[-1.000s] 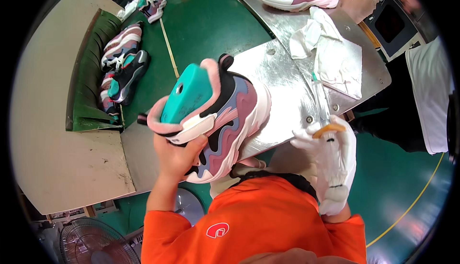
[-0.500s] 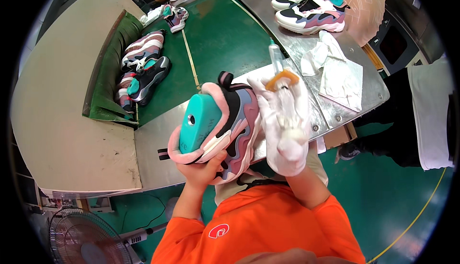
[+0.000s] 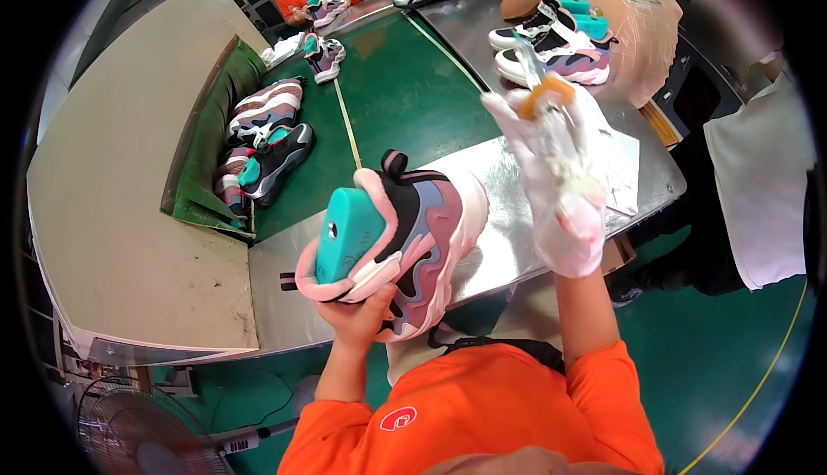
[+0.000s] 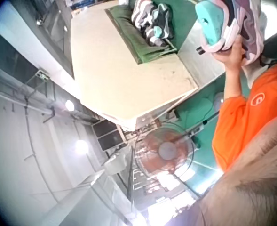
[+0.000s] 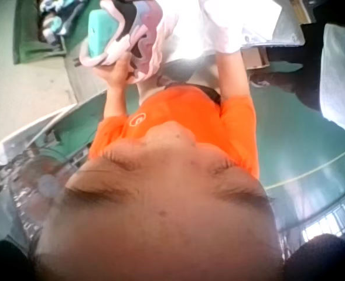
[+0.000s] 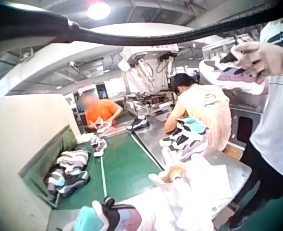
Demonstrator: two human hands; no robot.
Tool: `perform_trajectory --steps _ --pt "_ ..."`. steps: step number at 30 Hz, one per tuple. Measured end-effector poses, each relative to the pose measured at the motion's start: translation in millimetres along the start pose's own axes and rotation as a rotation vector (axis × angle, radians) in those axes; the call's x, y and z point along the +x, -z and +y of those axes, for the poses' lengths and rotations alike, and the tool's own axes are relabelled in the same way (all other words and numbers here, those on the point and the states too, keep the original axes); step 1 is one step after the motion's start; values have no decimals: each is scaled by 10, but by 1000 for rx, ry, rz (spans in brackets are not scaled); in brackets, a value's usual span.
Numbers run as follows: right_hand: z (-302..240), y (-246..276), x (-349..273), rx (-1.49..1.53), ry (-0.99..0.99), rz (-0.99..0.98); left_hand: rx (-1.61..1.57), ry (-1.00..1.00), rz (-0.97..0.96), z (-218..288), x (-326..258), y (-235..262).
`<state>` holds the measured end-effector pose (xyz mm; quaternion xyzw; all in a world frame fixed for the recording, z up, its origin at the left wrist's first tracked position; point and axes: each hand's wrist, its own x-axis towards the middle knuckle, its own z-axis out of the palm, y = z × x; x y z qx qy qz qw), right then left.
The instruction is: The person injects a clear liquid into the seams of a sneaker using a syringe. They rotate the shoe to access different areas, including the sole and upper, and wipe the surface with a cloth. The person then places the shoe on a conveyor belt and repeats the process with another shoe.
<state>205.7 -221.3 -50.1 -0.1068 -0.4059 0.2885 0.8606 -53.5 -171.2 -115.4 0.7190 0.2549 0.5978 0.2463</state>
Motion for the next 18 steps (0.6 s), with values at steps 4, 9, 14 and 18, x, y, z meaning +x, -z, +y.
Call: perform_trajectory --steps 4,9,14,18 --pt "-94 128 -185 -201 6 -66 -148 187 66 194 132 -16" --pt "-141 285 -441 -432 -83 -8 -136 264 164 157 198 -96" --pt "-222 186 -550 -717 -197 -28 -173 314 169 148 154 -97" --pt "-374 -96 -499 -1254 -191 -311 -182 320 103 141 71 32"
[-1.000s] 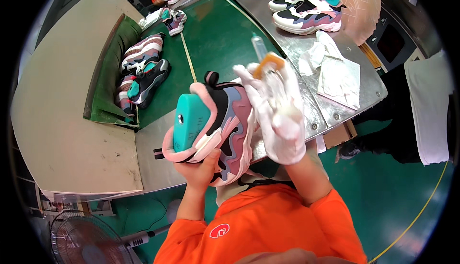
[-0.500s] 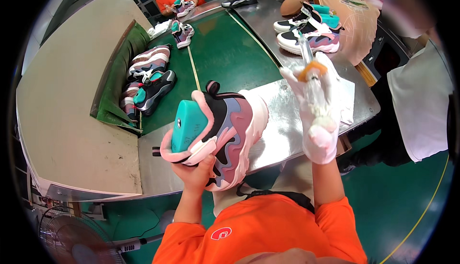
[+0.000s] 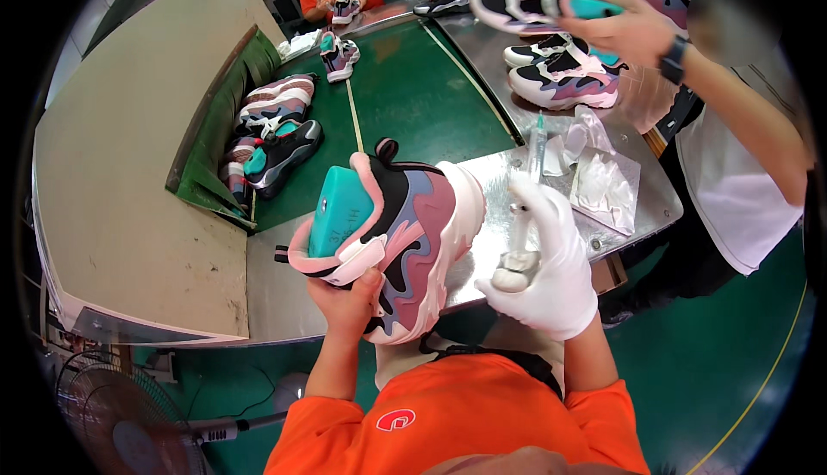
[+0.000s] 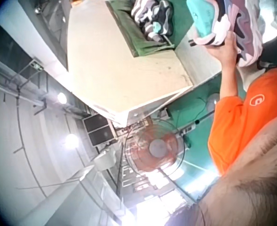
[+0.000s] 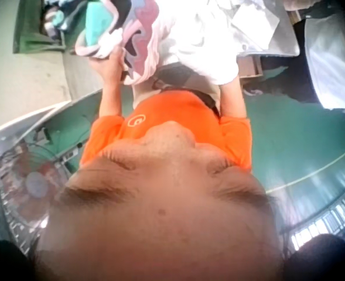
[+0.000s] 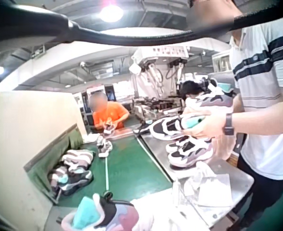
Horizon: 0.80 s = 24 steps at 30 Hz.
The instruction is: The person injects a clear liquid into the seams of a sneaker using a syringe. They rotate the shoe to access different areas, including the sole and upper, and wipe the surface with a cloth. The person then places the shoe on a conveyor belt and repeats the process with another shoe.
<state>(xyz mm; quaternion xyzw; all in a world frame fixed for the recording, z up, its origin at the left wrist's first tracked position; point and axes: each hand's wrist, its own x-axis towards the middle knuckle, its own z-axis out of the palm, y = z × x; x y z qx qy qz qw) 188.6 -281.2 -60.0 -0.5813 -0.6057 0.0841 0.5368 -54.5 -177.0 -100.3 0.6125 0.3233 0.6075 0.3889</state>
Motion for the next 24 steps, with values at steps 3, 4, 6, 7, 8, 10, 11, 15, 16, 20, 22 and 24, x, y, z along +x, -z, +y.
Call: perform_trajectory --steps 3,4,6,7,8,10,11,15,16,20,22,24 --pt "-163 20 80 -240 91 -36 -19 -65 -38 -4 5 -50" --pt "-191 13 110 -306 138 -30 -27 -106 -39 5 12 -63" --pt "-235 -17 113 -438 168 -21 -10 -119 -58 0 -12 -36" --pt "-231 -54 120 -454 175 -26 -2 -126 -67 -4 -25 -10" --pt "-232 -81 127 -469 182 -31 32 -114 -75 -14 -44 21" --pt "-247 -101 136 -546 177 -39 98 -90 -92 -50 -85 90" --pt "-248 -102 141 -585 172 -43 162 -127 -111 -76 -93 128" --pt "-111 -107 202 -664 294 1 265 -358 -188 -136 -100 156" --pt "-112 -94 227 -659 301 -3 242 -295 -171 -142 -103 179" --pt "-117 -44 262 -640 249 13 128 -251 -87 -114 -77 158" --pt "-158 10 238 -647 256 54 98 -322 -60 -8 -58 108" --pt "-206 51 200 -625 238 65 68 -225 -65 36 -49 128"
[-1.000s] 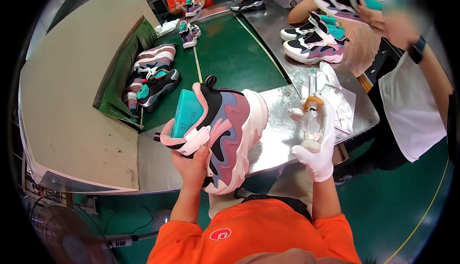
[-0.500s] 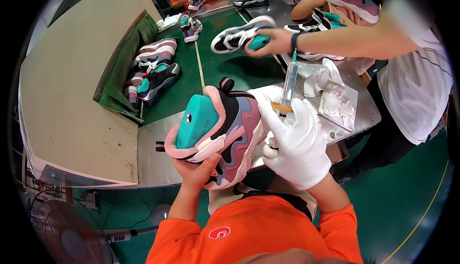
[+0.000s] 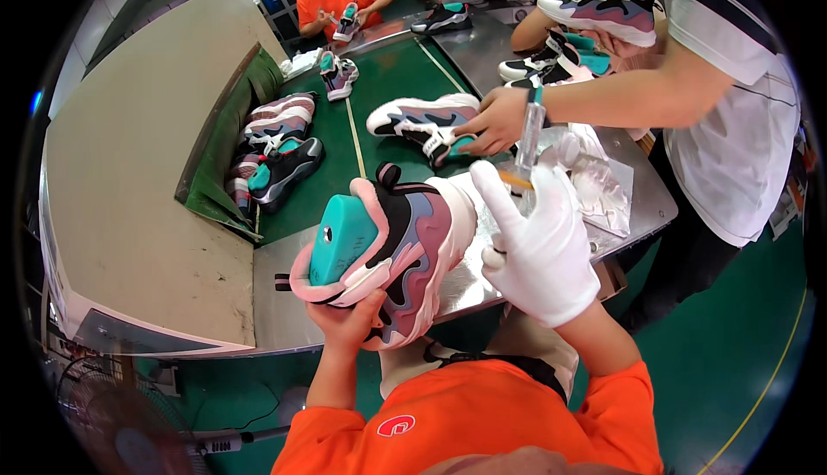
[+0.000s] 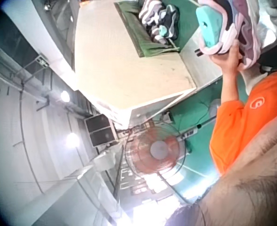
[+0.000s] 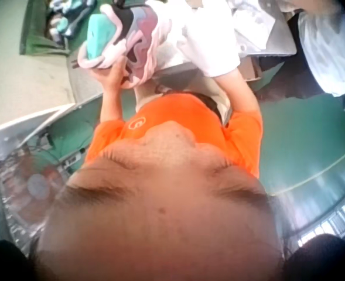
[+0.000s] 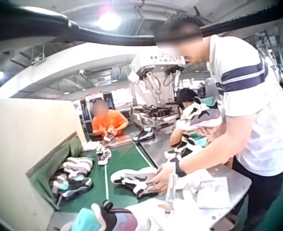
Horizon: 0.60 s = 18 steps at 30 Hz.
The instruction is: The person injects a clear liquid into the seams of a sneaker using a syringe. They rotate the shoe to access different areas, including the sole and upper, and wipe the surface with a cloth. The person then places the shoe on a conveyor belt and repeats the process with another shoe.
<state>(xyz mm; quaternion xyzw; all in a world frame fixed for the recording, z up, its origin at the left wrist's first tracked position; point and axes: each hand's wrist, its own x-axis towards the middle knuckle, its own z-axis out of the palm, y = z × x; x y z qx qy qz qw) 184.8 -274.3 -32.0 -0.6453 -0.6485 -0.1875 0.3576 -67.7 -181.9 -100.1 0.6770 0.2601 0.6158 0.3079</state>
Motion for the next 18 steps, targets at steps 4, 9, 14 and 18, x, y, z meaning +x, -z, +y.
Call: perform_trajectory --steps 4,9,14,18 --pt "-35 76 -214 92 -5 -80 -69 11 50 76 78 -47" --pt "102 116 -570 355 -75 -203 -43 10 -15 -55 141 95" --pt "490 46 -834 488 -340 -249 572 -447 -529 89 467 211" --pt "904 -31 -1033 524 -585 -258 517 -639 -909 13 547 125"
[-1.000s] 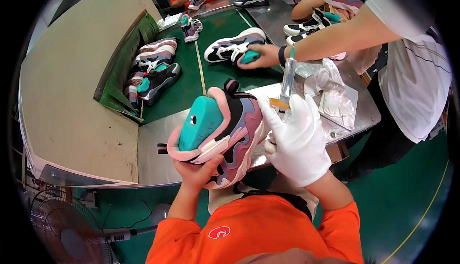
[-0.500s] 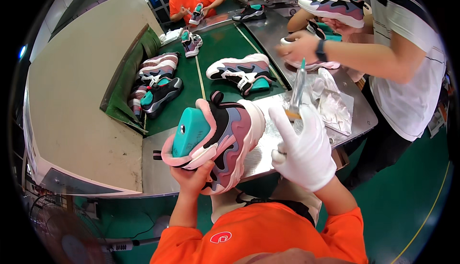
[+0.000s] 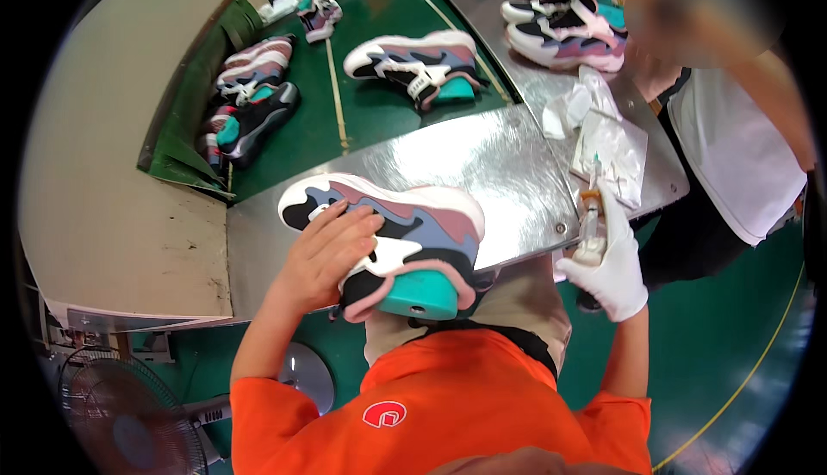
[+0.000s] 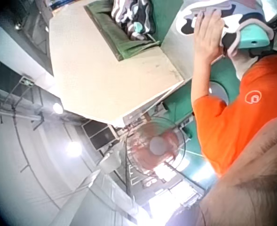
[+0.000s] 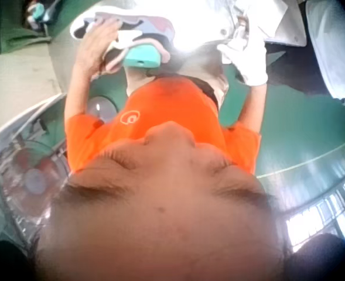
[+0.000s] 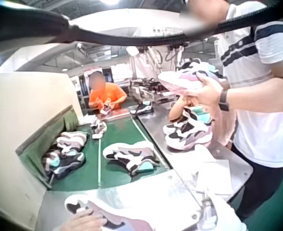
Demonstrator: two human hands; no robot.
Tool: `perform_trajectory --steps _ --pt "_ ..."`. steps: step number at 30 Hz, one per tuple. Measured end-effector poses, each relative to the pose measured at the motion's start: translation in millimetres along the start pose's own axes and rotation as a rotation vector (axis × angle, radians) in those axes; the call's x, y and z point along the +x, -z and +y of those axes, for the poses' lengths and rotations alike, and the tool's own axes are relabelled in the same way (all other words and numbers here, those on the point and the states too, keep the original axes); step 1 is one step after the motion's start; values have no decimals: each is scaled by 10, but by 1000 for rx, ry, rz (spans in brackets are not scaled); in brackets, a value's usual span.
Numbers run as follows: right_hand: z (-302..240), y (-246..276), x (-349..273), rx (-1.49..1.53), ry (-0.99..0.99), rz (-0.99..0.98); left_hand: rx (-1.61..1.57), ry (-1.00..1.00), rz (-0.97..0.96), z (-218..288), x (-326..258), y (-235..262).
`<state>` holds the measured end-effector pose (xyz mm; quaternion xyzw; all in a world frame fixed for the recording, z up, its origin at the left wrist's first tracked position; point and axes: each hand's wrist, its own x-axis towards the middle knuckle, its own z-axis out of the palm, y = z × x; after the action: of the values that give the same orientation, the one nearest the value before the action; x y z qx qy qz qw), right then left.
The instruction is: The person injects a clear liquid into the seams of a sneaker using a syringe. They rotate the shoe to access different areas, including the sole and upper, and wipe the surface with a cloth. The person then places the shoe on a conveyor belt and repeats the process with another shoe.
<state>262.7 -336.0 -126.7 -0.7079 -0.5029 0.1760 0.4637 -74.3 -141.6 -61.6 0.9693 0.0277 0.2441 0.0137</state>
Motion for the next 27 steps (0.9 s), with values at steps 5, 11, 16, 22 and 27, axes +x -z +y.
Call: perform_trajectory --steps 5,11,16,22,27 --pt "170 71 47 128 -98 -63 24 6 -50 5 -211 -62" --pt "261 109 43 335 -158 -69 7 77 -81 -51 -140 -38" --pt "347 69 -134 759 -107 -122 -19 170 -112 -92 -57 -6" --pt "244 -143 -207 1439 -379 -400 -89 206 -97 -155 -5 -49" --pt "126 -286 -75 1350 -382 -424 -139 255 -155 -191 -53 13"
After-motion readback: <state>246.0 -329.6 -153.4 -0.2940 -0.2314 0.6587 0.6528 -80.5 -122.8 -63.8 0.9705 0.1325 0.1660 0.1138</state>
